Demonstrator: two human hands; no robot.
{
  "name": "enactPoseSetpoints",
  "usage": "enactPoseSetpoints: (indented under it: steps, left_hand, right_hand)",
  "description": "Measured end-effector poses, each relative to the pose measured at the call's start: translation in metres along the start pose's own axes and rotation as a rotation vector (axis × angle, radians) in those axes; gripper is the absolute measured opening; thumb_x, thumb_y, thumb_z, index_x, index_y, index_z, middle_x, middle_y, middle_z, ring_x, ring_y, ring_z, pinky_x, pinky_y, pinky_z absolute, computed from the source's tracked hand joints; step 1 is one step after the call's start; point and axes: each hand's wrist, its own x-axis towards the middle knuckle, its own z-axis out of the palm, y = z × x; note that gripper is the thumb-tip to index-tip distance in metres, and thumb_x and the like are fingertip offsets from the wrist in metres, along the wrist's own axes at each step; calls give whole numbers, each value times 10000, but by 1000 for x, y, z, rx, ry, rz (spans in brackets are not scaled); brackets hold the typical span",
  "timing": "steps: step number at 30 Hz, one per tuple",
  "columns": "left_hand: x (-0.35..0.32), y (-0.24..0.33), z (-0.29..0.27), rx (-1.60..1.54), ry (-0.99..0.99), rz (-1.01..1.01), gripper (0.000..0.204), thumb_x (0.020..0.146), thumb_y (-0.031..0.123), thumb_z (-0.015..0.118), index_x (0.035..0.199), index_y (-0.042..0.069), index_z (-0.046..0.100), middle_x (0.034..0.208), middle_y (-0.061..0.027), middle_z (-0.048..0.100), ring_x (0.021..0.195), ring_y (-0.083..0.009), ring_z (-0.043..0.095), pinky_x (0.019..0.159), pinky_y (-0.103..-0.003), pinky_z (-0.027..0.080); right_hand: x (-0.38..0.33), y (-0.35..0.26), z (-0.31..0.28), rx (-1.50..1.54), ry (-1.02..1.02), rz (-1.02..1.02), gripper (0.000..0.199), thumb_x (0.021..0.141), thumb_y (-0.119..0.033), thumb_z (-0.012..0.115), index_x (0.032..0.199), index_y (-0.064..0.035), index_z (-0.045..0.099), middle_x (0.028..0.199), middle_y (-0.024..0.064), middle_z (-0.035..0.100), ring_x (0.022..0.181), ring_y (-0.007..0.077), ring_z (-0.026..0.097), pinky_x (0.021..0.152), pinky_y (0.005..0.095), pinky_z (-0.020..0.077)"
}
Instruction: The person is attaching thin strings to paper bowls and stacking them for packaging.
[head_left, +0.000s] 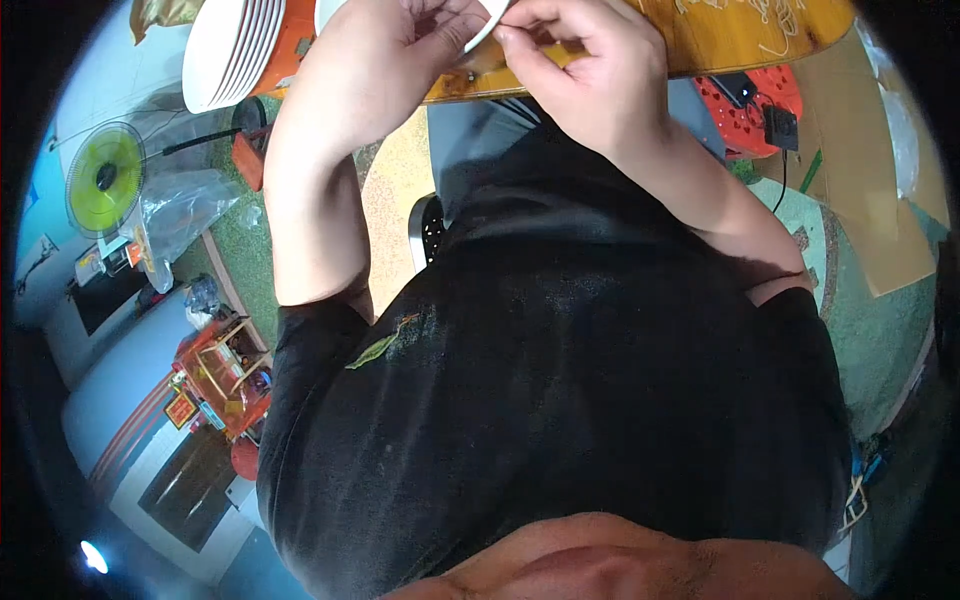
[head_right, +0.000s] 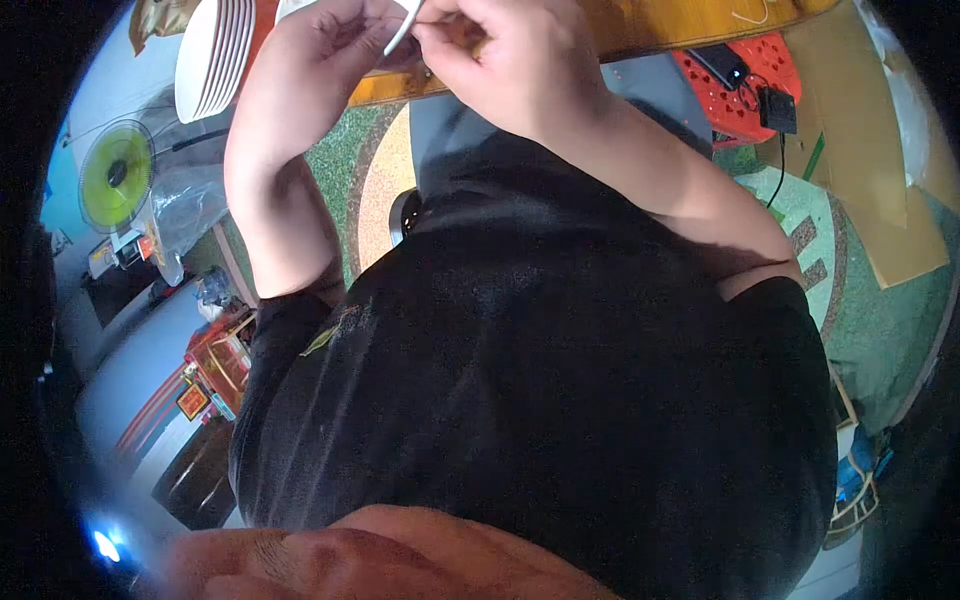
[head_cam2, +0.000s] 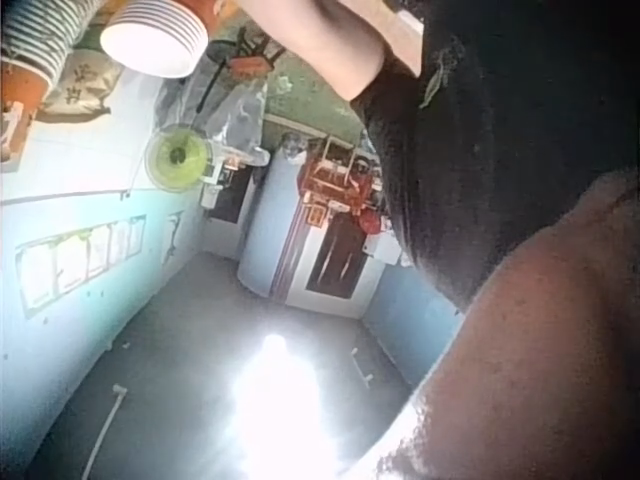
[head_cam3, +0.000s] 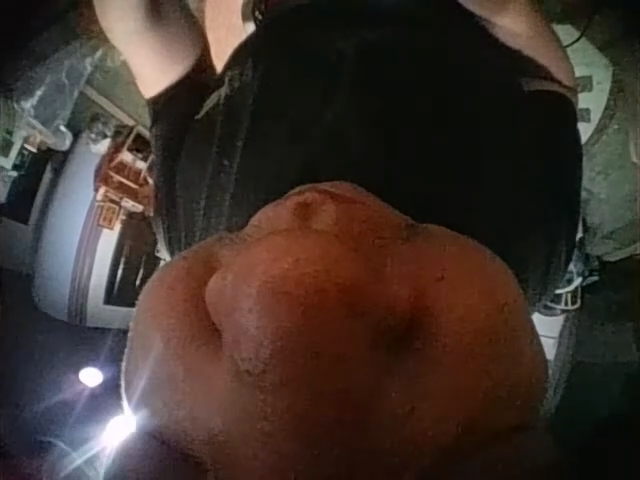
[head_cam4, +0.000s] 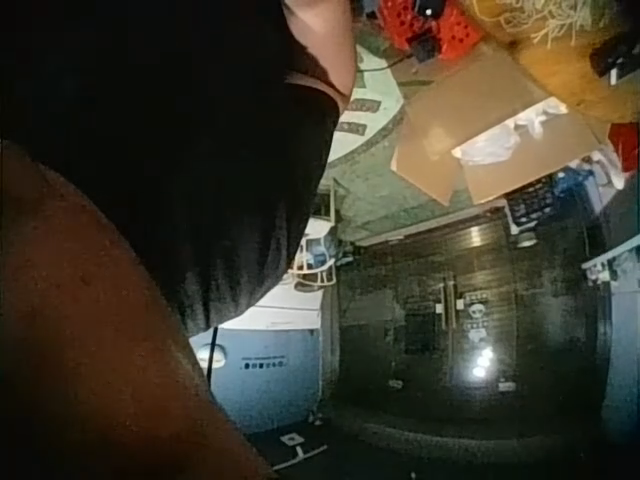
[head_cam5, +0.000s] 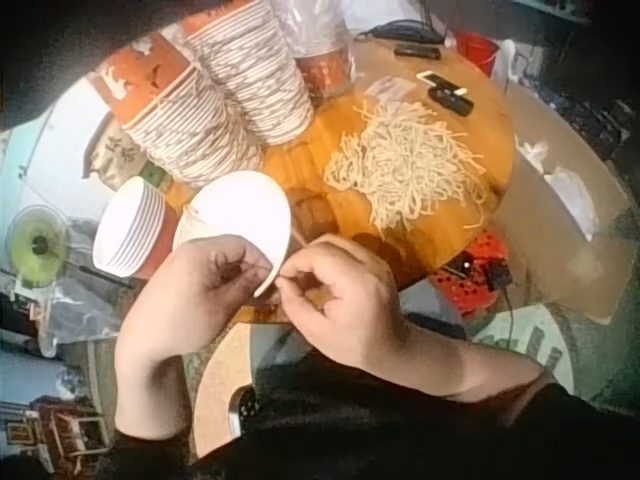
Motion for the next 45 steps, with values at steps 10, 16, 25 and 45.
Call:
enactPoseSetpoints:
  steps: [10, 16, 25, 45]
  left_hand:
    - [-13, -4, 8, 245, 258, 248, 73, 929, -42, 630, 999, -31, 611, 923, -187, 666, 835, -254, 651, 704, -349, 510]
    - [-16, 3, 12, 48, 393, 324, 111, 942, -61, 604, 1033, -20, 555, 889, -153, 627, 813, -253, 622, 691, -335, 498]
    - [-17, 4, 13, 7, 266, 180, 38, 956, -45, 594, 963, -29, 560, 807, -173, 596, 742, -259, 590, 695, -349, 489]
    - [-16, -8, 40, -55, 492, 443, 363, 903, -35, 696, 1219, -31, 518, 858, -144, 553, 747, -225, 568, 682, -325, 480]
  right_hand:
    - [15, 9, 4, 1045, 254, 654, 203, 946, 93, 647, 917, -43, 498, 943, 86, 656, 862, 142, 642, 803, 272, 529]
    - [22, 4, -8, 761, -94, 569, 224, 949, 89, 637, 889, -52, 473, 899, 87, 645, 817, 118, 609, 767, 261, 509]
    - [18, 15, 13, 957, -46, -34, 280, 927, 138, 632, 873, -53, 436, 872, 59, 622, 802, 69, 568, 722, 232, 493]
    - [13, -17, 3, 295, -58, 236, 279, 891, 210, 548, 936, -18, 395, 816, 72, 486, 742, 137, 529, 684, 283, 464]
